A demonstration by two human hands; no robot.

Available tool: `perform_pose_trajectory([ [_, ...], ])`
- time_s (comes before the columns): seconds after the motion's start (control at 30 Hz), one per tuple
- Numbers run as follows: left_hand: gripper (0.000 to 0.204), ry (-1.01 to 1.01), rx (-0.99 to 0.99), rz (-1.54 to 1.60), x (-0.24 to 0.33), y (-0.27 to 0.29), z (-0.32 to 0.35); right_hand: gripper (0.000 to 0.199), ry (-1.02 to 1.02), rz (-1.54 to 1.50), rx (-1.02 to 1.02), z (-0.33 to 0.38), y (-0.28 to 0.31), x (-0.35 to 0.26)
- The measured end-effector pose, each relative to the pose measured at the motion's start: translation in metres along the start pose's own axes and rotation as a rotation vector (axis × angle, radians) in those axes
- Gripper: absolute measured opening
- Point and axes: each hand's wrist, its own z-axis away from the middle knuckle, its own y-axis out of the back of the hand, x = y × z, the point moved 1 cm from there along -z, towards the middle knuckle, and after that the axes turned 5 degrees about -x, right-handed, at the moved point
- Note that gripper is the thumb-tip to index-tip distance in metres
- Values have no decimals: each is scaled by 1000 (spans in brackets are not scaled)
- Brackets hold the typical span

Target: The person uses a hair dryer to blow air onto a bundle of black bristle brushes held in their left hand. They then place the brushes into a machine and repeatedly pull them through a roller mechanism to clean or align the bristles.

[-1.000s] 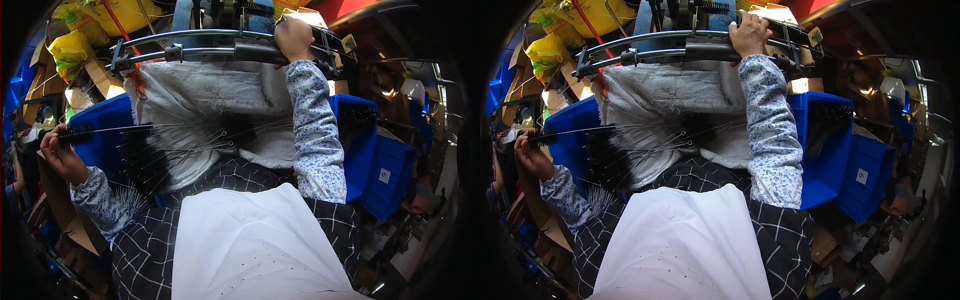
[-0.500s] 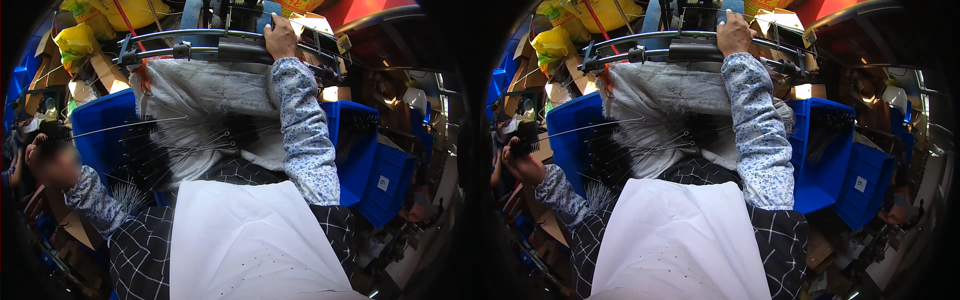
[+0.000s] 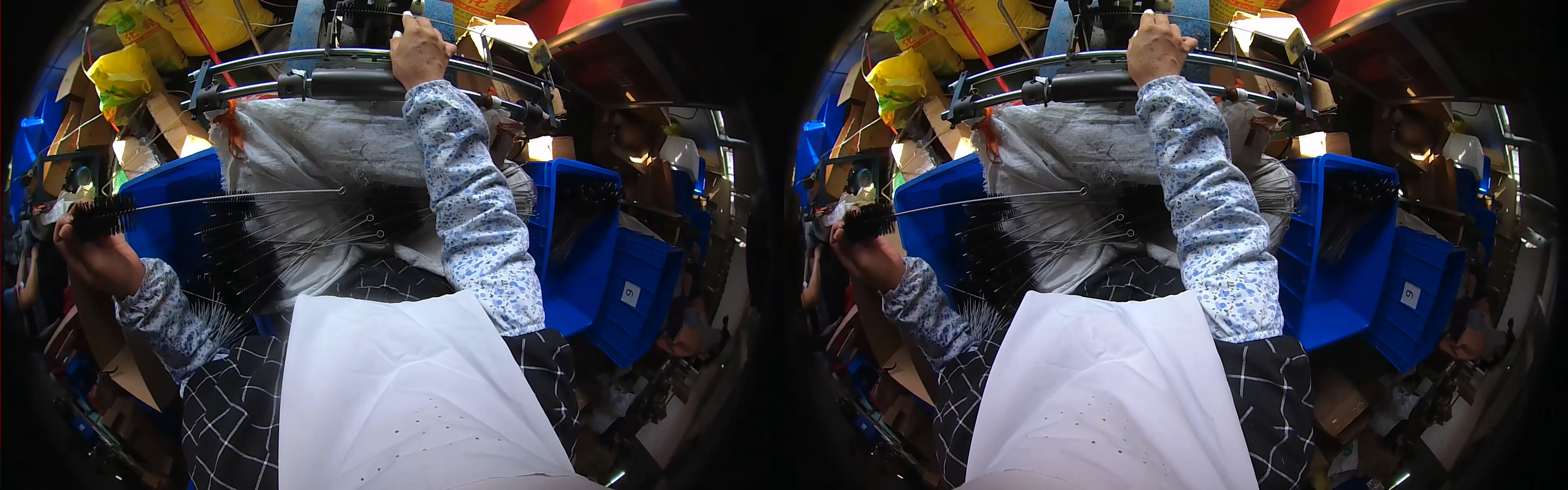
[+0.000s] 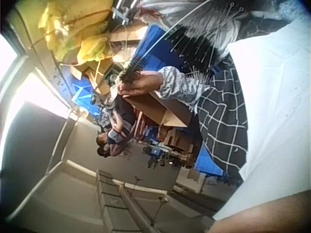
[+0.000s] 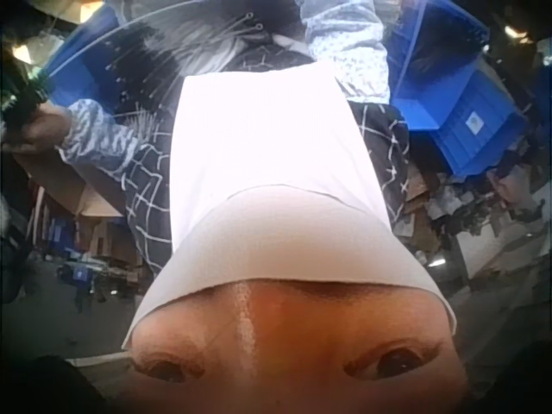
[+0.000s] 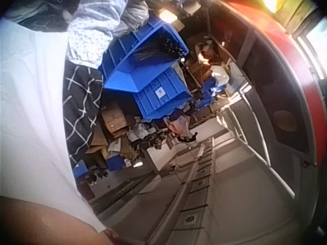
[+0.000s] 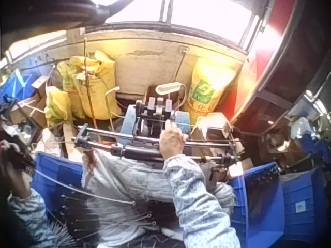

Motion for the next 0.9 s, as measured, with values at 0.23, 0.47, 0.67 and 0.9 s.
perform_pose_trajectory([
  [0.23, 16, -71, -58, -195, -9, -2, 7, 40, -3, 87, 1, 0, 21, 70],
  [0.47, 16, 573, 18, 1148, 29, -46, 9, 33, -12, 277, -144, -45, 18, 134],
  [0.67, 18, 634, -242, 1221, 57, -71, 15, 30, -13, -85, -549, -14, 103, 132],
  [0.9, 14, 618, -646, 1376, 133, -111, 45, 35, 524, -533, -842, 90, 132, 38],
])
